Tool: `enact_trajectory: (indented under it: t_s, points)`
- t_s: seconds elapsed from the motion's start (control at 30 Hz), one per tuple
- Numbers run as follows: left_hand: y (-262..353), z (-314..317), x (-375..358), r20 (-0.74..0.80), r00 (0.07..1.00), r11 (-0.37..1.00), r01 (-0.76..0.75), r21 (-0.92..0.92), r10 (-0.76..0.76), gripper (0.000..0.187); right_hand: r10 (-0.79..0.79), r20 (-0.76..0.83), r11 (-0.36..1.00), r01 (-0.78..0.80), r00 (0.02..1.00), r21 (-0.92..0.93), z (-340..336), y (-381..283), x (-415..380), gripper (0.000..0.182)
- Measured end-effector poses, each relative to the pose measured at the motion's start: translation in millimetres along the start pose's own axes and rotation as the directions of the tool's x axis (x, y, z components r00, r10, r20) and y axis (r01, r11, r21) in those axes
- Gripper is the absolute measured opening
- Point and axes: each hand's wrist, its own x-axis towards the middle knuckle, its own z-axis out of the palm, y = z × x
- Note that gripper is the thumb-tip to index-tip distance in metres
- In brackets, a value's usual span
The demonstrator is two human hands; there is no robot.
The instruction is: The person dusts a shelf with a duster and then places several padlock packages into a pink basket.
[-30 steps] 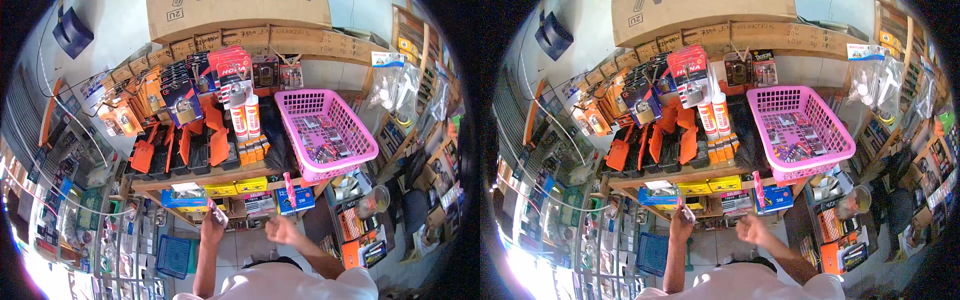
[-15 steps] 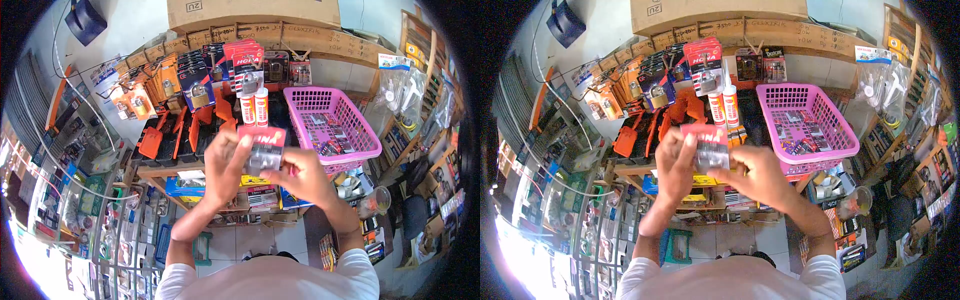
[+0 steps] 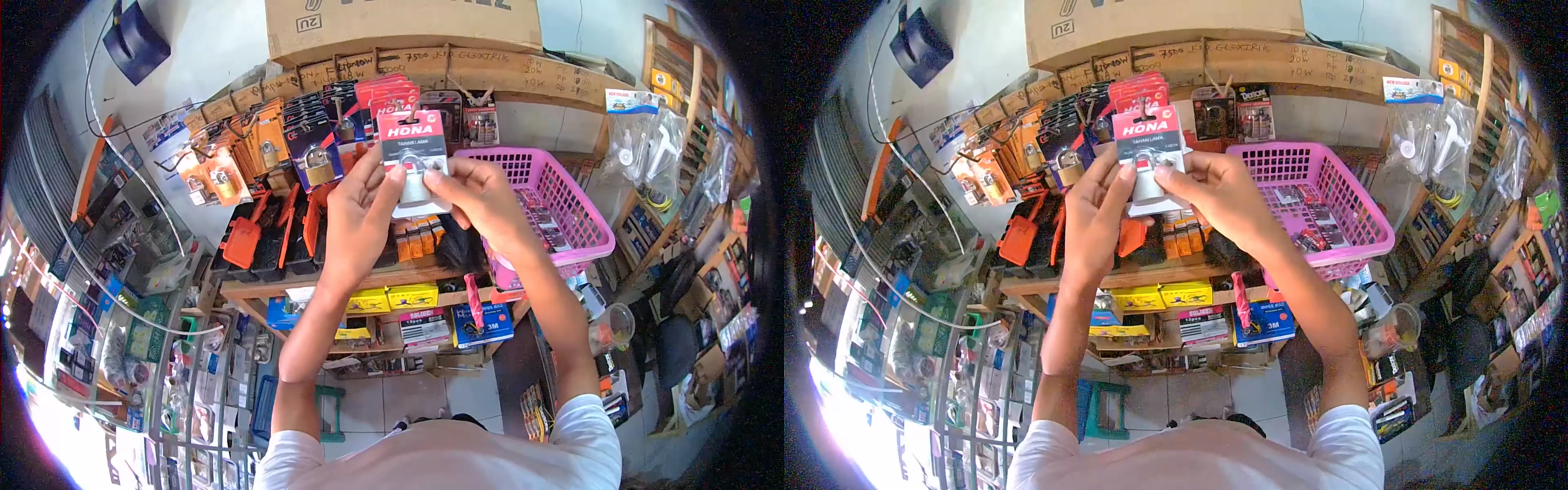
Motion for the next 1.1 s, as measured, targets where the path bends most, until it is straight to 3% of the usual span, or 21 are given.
enact_trajectory:
  t_s: [0.1, 0.13, 0.2, 0.27, 0.3, 0.4, 0.47, 0.5, 0.57, 0.63, 0.7, 0.77, 0.8, 0.83, 0.87, 0.9, 0.93, 0.97, 1.03, 1.1]
  points:
    - [-5, -4, -6, -0.030, 0.993, 0.991, 0.115, 0.066, -0.114, 0.058, 0.009, -0.010, 0.997, -0.009, 1.000, -0.079, -2, 20, 17, 0.033]
    - [-6, -2, -7, -0.044, 0.997, 0.990, 0.063, 0.124, -0.058, 0.066, 0.037, -0.022, 0.987, -0.040, 0.999, -0.159, -7, 30, 26, 0.034]
    - [-18, -5, -14, 0.005, 0.999, 0.962, -0.034, 0.271, 0.034, 0.064, -0.314, -0.061, 0.942, 0.302, 0.948, -0.149, -6, 61, 55, 0.037]
    - [-29, -7, -26, -0.071, 0.996, 0.916, -0.017, 0.401, 0.050, 0.066, -0.319, -0.017, 0.900, 0.297, 0.948, -0.319, -15, 54, 66, 0.035]
    - [-30, -11, -32, -0.065, 0.996, 0.896, -0.023, 0.444, 0.058, 0.072, -0.283, 0.004, 0.899, 0.266, 0.959, -0.348, -21, 56, 76, 0.039]
    - [-28, -23, -60, -0.007, 1.000, 0.852, 0.015, 0.524, -0.014, 0.066, -0.217, 0.082, 0.909, 0.232, 0.973, -0.345, -41, 52, 83, 0.047]
    - [-27, -39, -80, 0.041, 0.994, 0.853, 0.068, 0.517, -0.104, 0.063, 0.068, 0.207, 0.796, 0.072, 0.976, -0.601, -64, 23, 65, 0.049]
    - [-26, -48, -91, 0.082, 0.978, 0.851, 0.122, 0.511, -0.189, 0.061, 0.051, 0.225, 0.823, 0.087, 0.973, -0.561, -79, 29, 62, 0.052]
    - [-25, -64, -113, 0.132, 0.943, 0.815, 0.186, 0.549, -0.304, 0.057, 0.229, 0.167, 0.821, -0.098, 0.959, -0.563, -107, 24, 54, 0.045]
    - [-42, -91, -139, 0.230, 0.868, 0.771, 0.233, 0.592, -0.440, 0.054, 0.381, 0.076, 0.671, -0.219, 0.921, -0.708, -146, 39, 56, 0.043]
    - [-72, -116, -171, 0.386, 0.751, 0.835, 0.402, 0.375, -0.535, 0.053, 0.410, -0.033, 0.463, -0.239, 0.911, -0.854, -184, 68, 61, 0.041]
    - [-105, -124, -202, 0.281, 0.545, 0.613, 0.678, 0.407, -0.790, 0.052, 0.426, -0.080, 0.228, -0.192, 0.901, -0.955, -226, 117, 73, 0.042]
    - [-176, -179, -285, 0.285, 0.543, 0.613, 0.674, 0.413, -0.790, 0.052, 0.506, -0.136, 0.193, -0.265, 0.852, -0.945, -239, 137, 75, 0.042]
    - [-253, -203, -331, 0.312, 0.795, 0.842, 0.417, 0.342, -0.521, 0.055, 0.579, -0.190, 0.153, -0.334, 0.793, -0.930, -249, 156, 77, 0.042]
    - [-246, -186, -334, 0.146, 0.610, 0.505, 0.471, 0.723, -0.779, 0.053, 0.611, -0.190, 0.118, -0.326, 0.768, -0.938, -258, 179, 80, 0.043]
    - [-239, -165, -336, -0.139, 0.428, 0.041, 0.385, 0.922, -0.893, 0.051, 0.638, -0.234, 0.107, -0.386, 0.733, -0.916, -261, 208, 80, 0.042]
    - [-246, -164, -332, -0.132, 0.436, 0.045, 0.372, 0.927, -0.890, 0.051, 0.723, -0.222, 0.076, -0.394, 0.654, -0.916, -250, 209, 77, 0.046]
    - [-251, -162, -326, -0.123, 0.439, 0.057, 0.375, 0.925, -0.890, 0.051, 0.771, -0.292, 0.046, -0.507, 0.566, -0.861, -252, 246, 81, 0.060]
    - [-260, -160, -317, -0.102, 0.440, 0.079, 0.375, 0.924, -0.892, 0.051, 0.786, -0.355, 0.041, -0.615, 0.506, -0.787, -219, 244, 78, 0.067]
    - [-264, -160, -315, -0.088, 0.432, 0.094, 0.382, 0.919, -0.898, 0.051, 0.817, -0.324, 0.042, -0.610, 0.477, -0.791, -218, 264, 82, 0.066]
